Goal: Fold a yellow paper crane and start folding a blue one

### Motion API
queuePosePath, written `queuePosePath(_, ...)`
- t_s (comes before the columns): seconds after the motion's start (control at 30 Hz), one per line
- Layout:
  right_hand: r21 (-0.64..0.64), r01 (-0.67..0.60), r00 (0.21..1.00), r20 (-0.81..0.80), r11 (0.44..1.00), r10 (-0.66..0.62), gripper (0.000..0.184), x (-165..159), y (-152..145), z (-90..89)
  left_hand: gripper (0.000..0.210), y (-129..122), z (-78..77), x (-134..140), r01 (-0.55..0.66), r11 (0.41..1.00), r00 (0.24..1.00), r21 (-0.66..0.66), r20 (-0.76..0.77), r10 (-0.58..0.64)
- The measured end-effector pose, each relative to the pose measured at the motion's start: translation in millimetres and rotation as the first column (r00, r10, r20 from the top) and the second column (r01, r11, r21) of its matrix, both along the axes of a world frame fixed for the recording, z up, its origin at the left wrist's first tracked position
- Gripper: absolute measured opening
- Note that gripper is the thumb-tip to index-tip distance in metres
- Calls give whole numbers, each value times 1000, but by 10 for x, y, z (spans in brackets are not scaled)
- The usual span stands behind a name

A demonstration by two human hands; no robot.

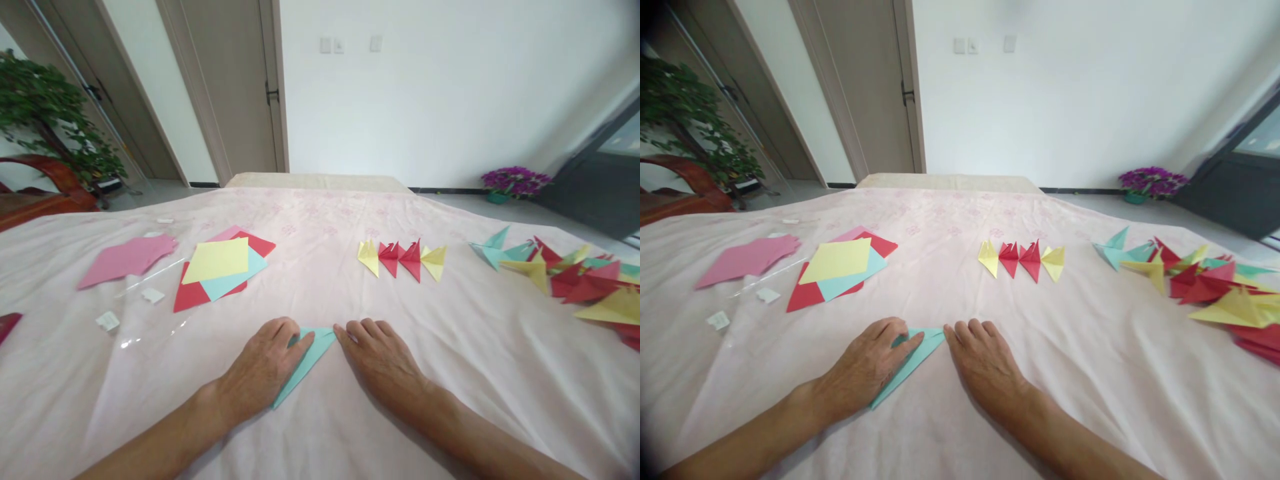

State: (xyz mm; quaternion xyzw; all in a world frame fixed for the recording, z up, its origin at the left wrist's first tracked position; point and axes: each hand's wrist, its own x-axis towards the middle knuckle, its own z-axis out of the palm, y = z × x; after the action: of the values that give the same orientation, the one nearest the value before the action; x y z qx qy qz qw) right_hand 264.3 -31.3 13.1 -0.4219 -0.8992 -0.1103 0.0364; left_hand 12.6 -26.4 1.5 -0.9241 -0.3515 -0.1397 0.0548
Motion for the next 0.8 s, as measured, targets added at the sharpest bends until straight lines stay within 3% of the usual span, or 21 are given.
queuePosePath(0.13,33,-24,999,22,999,23,37,-17,-17,19,43,-5,-63,-36,117,992,993,-54,22,-116)
queuePosePath(0.33,-51,13,999,38,999,-11,34,-19,-14,158,66,-73,-103,-108,95,975,995,-203,-15,-101)
queuePosePath(0.53,-93,103,992,-70,990,-109,36,-215,-82,321,64,-92,-108,-145,101,974,993,-202,-37,-111)
queuePosePath(0.6,-75,46,986,-158,996,-58,40,-344,-133,285,62,-88,-115,-141,109,975,993,-192,-30,-117)
queuePosePath(0.7,-145,-54,980,-196,988,25,51,-460,-203,145,64,-85,-127,-129,111,979,993,-173,-21,-116)
queuePosePath(0.8,-189,-14,982,-187,982,-22,54,-394,-238,16,65,-95,-133,-139,115,981,992,-154,-29,-121)
